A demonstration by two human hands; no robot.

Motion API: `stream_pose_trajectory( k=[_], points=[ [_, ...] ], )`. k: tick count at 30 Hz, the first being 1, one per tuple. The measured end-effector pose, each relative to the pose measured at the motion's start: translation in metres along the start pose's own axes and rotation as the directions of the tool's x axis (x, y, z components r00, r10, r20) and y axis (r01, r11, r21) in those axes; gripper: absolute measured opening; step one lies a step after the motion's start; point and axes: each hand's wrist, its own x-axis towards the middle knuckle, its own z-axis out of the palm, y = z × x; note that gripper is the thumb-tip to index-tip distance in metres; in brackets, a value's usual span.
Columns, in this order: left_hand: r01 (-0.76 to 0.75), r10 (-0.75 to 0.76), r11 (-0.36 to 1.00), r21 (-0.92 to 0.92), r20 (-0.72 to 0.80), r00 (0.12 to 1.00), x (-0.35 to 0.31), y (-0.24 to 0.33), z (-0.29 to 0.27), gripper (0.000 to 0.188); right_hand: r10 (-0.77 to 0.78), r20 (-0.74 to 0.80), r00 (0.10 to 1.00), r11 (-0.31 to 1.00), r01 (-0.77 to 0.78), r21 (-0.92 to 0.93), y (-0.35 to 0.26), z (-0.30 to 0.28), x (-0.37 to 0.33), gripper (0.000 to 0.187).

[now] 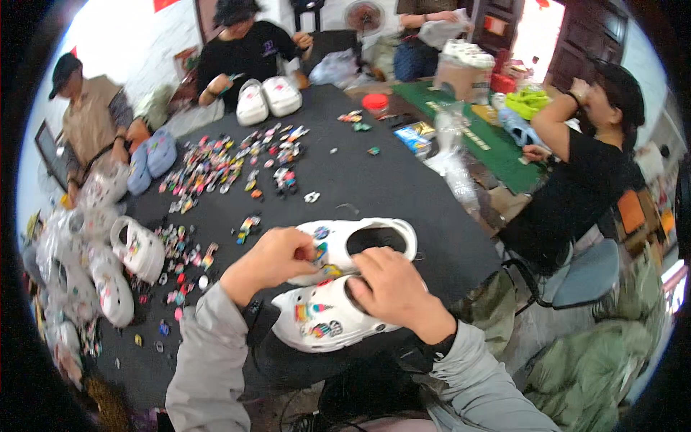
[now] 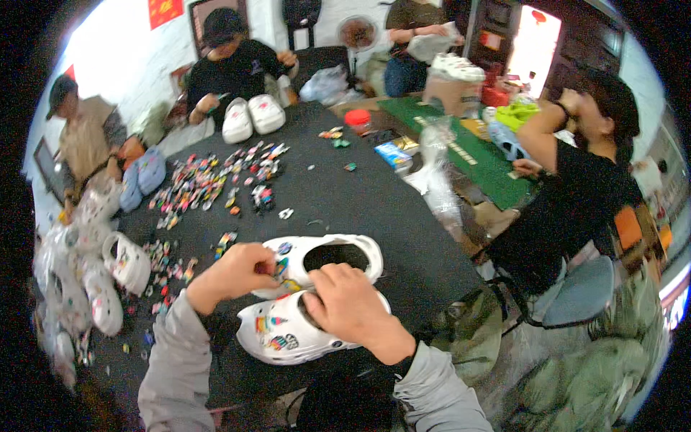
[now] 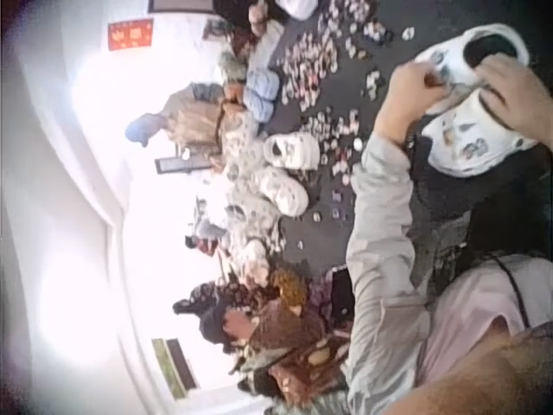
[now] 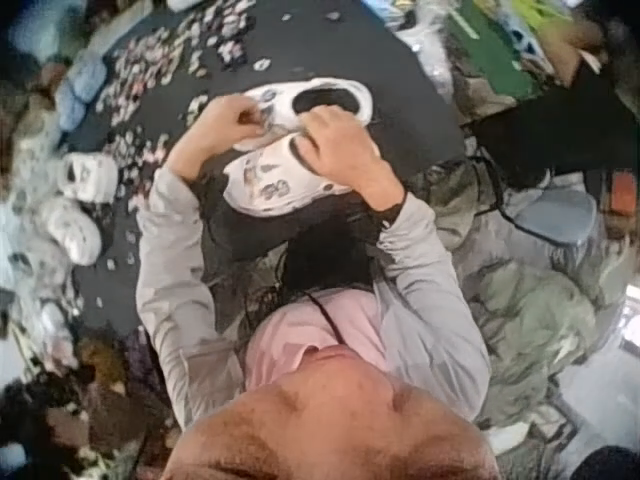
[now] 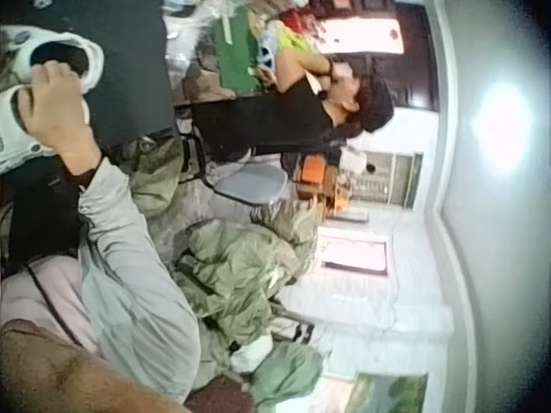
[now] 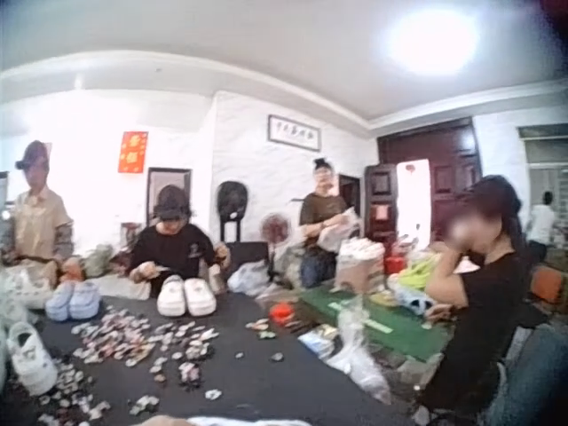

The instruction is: Insert decorative charms into the holes of plastic foam clogs at a shared assembly table.

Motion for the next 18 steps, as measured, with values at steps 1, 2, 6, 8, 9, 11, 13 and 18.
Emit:
stream_pose_trajectory(
  k=[1,2,6,8,9,11,13,18],
  points=[
    [-0.025,0.021,0.998,-0.057,-0.071,0.997,-0.006,0.001,0.001,0.022,0.011,0.000,1.000,0.999,-0.011,0.034,-0.002,-0.003,0.001,0.026],
    [-0.001,-0.013,0.995,-0.095,-0.147,0.989,-0.012,0.003,0.004,0.022,0.004,0.008,1.000,1.000,-0.005,0.020,-0.003,-0.004,0.001,0.029],
    [0.184,-0.228,0.962,-0.203,-0.217,0.949,-0.039,0.007,0.004,0.025,0.018,0.235,0.972,0.999,-0.010,-0.033,0.008,-0.026,-0.008,0.052],
    [0.211,-0.268,0.953,-0.216,-0.279,0.922,-0.076,0.004,0.003,0.026,-0.042,0.305,0.951,0.998,0.054,-0.030,0.017,-0.039,-0.009,0.058],
    [0.227,-0.287,0.950,-0.214,-0.316,0.904,-0.096,0.002,0.005,0.026,-0.083,0.295,0.952,0.996,0.092,-0.015,0.025,-0.040,-0.012,0.061],
    [0.333,-0.397,0.912,-0.237,-0.318,0.861,-0.144,-0.011,0.011,0.024,-0.102,0.356,0.929,0.994,0.111,-0.005,0.030,-0.034,-0.006,0.066],
    [0.394,-0.436,0.900,-0.189,-0.329,0.838,-0.174,-0.016,0.020,0.024,-0.032,0.372,0.928,0.993,0.070,-0.091,0.022,-0.035,0.001,0.062],
    [0.498,-0.489,0.864,-0.070,-0.346,0.801,-0.217,-0.008,0.029,0.022,-0.100,0.351,0.931,0.984,0.146,-0.107,0.031,-0.017,0.013,0.038]
  ],
)
